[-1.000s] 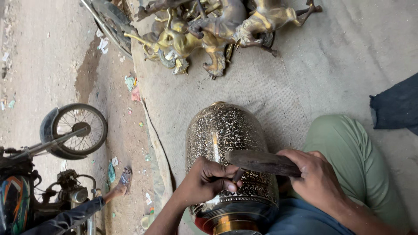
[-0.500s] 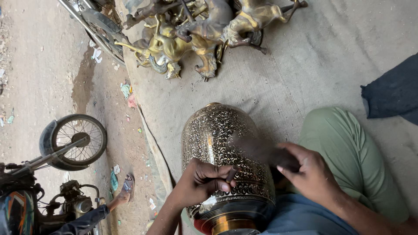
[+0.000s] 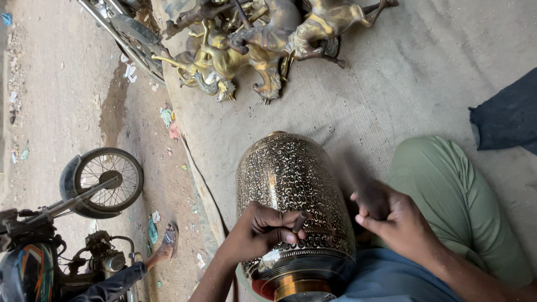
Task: The person sits on a mat and uses a chisel and hammer to engrave a decorative pattern onto a large metal vase. They repeatedly strike the chisel to create fine details on the vase's surface.
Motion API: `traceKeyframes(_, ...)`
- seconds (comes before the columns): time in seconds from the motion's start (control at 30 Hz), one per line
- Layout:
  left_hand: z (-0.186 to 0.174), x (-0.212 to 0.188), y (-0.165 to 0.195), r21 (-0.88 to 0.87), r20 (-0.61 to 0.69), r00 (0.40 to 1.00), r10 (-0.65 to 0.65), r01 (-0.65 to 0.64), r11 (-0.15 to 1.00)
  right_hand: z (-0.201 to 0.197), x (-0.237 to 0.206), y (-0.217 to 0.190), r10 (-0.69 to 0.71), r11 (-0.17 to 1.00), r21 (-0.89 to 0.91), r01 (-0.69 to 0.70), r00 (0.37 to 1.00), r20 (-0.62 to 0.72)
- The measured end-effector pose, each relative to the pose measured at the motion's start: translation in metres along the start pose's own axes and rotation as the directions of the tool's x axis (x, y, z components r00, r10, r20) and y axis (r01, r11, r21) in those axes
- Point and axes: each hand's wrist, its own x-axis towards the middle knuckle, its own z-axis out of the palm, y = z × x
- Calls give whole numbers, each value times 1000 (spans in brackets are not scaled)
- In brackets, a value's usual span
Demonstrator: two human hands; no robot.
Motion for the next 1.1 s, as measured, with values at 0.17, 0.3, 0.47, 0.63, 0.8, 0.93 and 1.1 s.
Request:
traceKeyframes(0.17, 0, 1, 0, -8, -2, 1000, 1, -1, 1000, -2, -1, -2, 168, 985, 47, -168, 986, 15)
traceKeyframes(0.3, 0, 2, 0, -59, 3, 1000, 3, -3, 998, -2, -2, -7, 72, 997, 17, -72, 997, -24)
traceKeyframes(0.47, 4, 2, 0, 1, -23, 1000, 20, -20, 1000, -8, 2, -9, 204, 946, -269, -179, 977, 68)
traceKeyframes(0.63, 5, 4, -2, -51, 6, 1000, 5, -5, 999, -6, 2, 10, 95, 994, -50, -101, 990, -108)
traceKeyframes(0.8, 3, 5, 3, -55, 22, 1000, -21, 22, 998, 7, -2, 22, 90, 993, 84, -87, 995, -38)
traceKeyframes(0.93, 3, 7, 8, 31, 32, 999, -13, 12, 999, 9, -5, 5, 122, 895, 439, -81, 990, -67)
traceKeyframes(1.1, -3, 0, -10, 9, 11, 997, 82, -82, 997, -3, -8, -8, 350, 889, -331, -316, 936, 47)
